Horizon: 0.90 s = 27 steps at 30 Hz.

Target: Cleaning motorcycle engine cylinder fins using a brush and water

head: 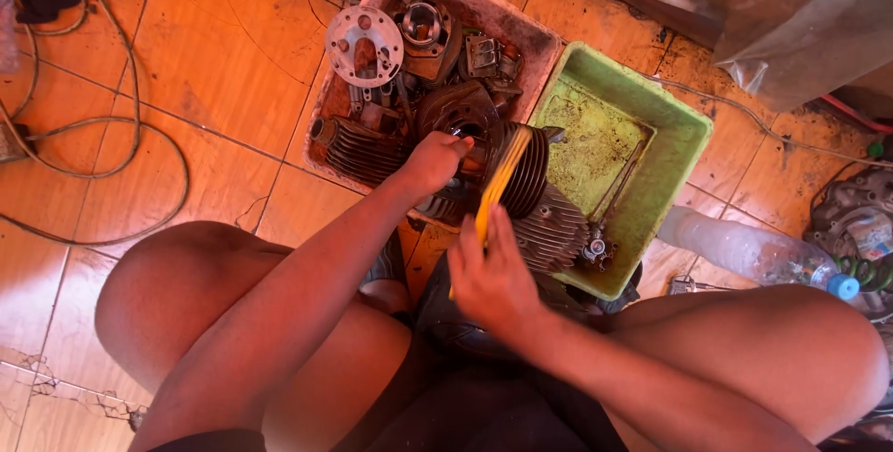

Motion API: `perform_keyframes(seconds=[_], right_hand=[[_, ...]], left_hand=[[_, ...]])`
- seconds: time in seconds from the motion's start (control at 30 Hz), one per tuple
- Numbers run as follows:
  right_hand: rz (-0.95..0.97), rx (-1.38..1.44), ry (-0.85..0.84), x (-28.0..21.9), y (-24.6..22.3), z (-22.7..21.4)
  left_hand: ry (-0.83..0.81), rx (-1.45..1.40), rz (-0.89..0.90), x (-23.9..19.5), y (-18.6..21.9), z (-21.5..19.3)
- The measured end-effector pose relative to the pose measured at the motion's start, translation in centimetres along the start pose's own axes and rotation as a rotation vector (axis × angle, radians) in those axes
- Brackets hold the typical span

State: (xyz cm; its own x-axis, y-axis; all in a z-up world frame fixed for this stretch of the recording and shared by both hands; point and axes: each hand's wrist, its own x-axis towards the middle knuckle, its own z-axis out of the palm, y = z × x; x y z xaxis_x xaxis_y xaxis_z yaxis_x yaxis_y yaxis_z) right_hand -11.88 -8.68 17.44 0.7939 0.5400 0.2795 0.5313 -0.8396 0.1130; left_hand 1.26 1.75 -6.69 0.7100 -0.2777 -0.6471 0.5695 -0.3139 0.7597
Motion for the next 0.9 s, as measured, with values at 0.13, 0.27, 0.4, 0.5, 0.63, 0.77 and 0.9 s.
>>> perform_keyframes(seconds=[0.13, 0.27, 0.4, 0.5, 0.63, 0.77, 0.9], right_hand=[[-0.071, -0.06, 0.035, -0.2, 0.0, 1.0], [-0.058, -0.053, 0.093, 1.4, 2.4, 2.7], [-0.333, -0.179, -0.283, -1.9, -1.5, -1.9], [-0.196, -0.077, -0.143, -1.9, -1.5, 1.0], [-0.174, -0.315, -0.288, 0.7, 1.8, 4.0], [-0.258, -0.071, -0.266, -2.7, -2.7, -0.3], [-0.26, 0.183, -0.4, -4.7, -5.6, -0.1]], left_hand=[[-0.009, 0.055, 0.021, -0.5, 0.9, -0.7], [-0.018, 0.098, 0.042, 0.3, 0.2, -0.5], [-0.073, 0.087, -0.019, -5.4, 7.1, -1.4], [-0.065, 0.121, -0.022, -5.5, 7.4, -1.5], [-0.06, 0.268, 0.073, -4.9, 7.0, -1.7], [-0.094, 0.277, 0.048, -5.9, 8.1, -2.0], [-0.097, 0.224, 0.049, -5.4, 7.1, -2.1]])
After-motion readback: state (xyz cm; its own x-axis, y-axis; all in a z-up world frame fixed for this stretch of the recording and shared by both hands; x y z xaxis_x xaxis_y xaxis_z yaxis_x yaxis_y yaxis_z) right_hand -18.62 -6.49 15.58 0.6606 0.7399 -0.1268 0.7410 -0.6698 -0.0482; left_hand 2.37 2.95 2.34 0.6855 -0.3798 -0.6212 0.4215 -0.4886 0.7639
